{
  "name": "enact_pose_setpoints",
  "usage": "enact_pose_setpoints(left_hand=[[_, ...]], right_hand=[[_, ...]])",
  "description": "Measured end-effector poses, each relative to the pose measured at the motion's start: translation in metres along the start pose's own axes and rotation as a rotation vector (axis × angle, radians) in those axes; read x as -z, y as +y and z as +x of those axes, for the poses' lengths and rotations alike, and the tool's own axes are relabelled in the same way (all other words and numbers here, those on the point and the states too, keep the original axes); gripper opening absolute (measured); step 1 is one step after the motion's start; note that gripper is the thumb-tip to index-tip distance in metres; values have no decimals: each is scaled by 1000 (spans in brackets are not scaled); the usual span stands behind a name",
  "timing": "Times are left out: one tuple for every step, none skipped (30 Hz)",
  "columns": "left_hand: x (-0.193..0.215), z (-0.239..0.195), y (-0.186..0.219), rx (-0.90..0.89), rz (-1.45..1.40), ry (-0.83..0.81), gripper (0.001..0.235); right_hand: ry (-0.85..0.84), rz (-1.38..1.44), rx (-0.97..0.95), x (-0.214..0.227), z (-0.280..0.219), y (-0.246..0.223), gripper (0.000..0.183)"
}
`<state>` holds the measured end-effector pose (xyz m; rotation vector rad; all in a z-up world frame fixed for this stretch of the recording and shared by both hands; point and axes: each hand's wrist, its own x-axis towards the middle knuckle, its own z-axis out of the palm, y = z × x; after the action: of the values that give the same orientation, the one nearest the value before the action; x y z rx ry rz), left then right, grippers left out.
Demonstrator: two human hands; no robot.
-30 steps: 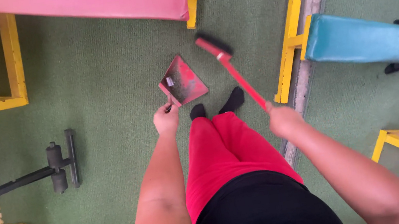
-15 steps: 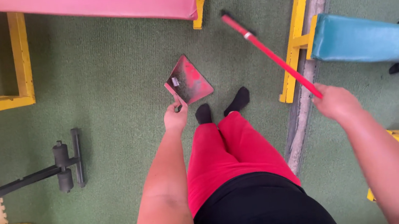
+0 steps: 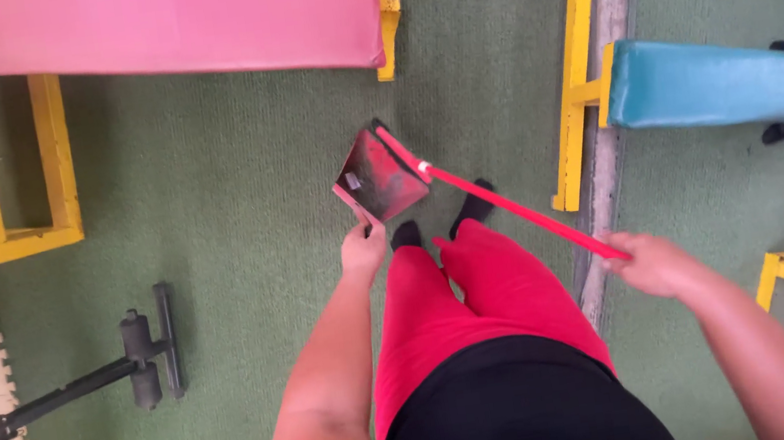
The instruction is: The person sweeps debris from a green gym floor into a dustpan using a red broom. They move around various gym equipment, including benches and weight racks, to collect dirt from different areas.
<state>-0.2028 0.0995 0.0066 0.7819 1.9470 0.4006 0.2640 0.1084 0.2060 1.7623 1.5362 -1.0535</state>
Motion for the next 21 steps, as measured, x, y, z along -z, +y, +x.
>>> enact_pose_setpoints(left_hand=[[3,-6,9,-2,3,1,46],[5,-12,18,-9,-12,-10,46],[7,-10,34,-29,-34,-14,46],[5,-8,44,-44,-36,-6,46],[2,-8,53,5,-150,-66,44],[-2,-7,63,52,-263,-127,43],[-11,-7,70,50,-264,-122,43],[-20,-6,79,60,-248,-143,43],[-30,-2,88,69,-232,-162,43],[-41,4,99,65,-233,-156,43],[-53,12,112,53,-249,-150,43],[-65,21,126,40,-265,-143,43],[-75,21,139,51,-267,-144,43],[-86,22,153,58,-283,-139,44],[-94,34,172,48,-297,-131,44],[-106,48,184,42,-295,-130,44],[-121,58,193,73,-332,-117,42],[-136,68,202,105,-369,-104,41],[-148,78,211,120,-369,-109,41],[-160,89,219,117,-368,-93,40],[-170,103,228,107,-366,-76,42]], right_hand=[[1,4,1,10,-7,4,65],[28,4,11,21,-14,10,65],[70,2,25,38,-14,13,65],[86,5,30,49,-11,16,65],[127,15,-13,62,-9,20,65],[168,26,-56,75,-6,24,66],[171,25,-51,94,-3,21,66],[208,-5,-94,113,0,19,66],[247,-33,-137,134,6,17,67],[252,-32,-131,149,24,28,67],[288,-44,-127,166,43,40,66],[325,-55,-122,184,63,52,65],[315,-60,-123,201,81,66,65],[355,-52,-92,218,99,80,64],[409,-35,-60,238,123,92,63],[413,-31,-60,262,136,92,63],[397,-56,-69,284,145,96,64],[379,-80,-78,306,155,99,66],[365,-87,-83,329,159,94,66],[295,-2,-159,351,163,88,65],[230,85,-234,374,170,80,64]])
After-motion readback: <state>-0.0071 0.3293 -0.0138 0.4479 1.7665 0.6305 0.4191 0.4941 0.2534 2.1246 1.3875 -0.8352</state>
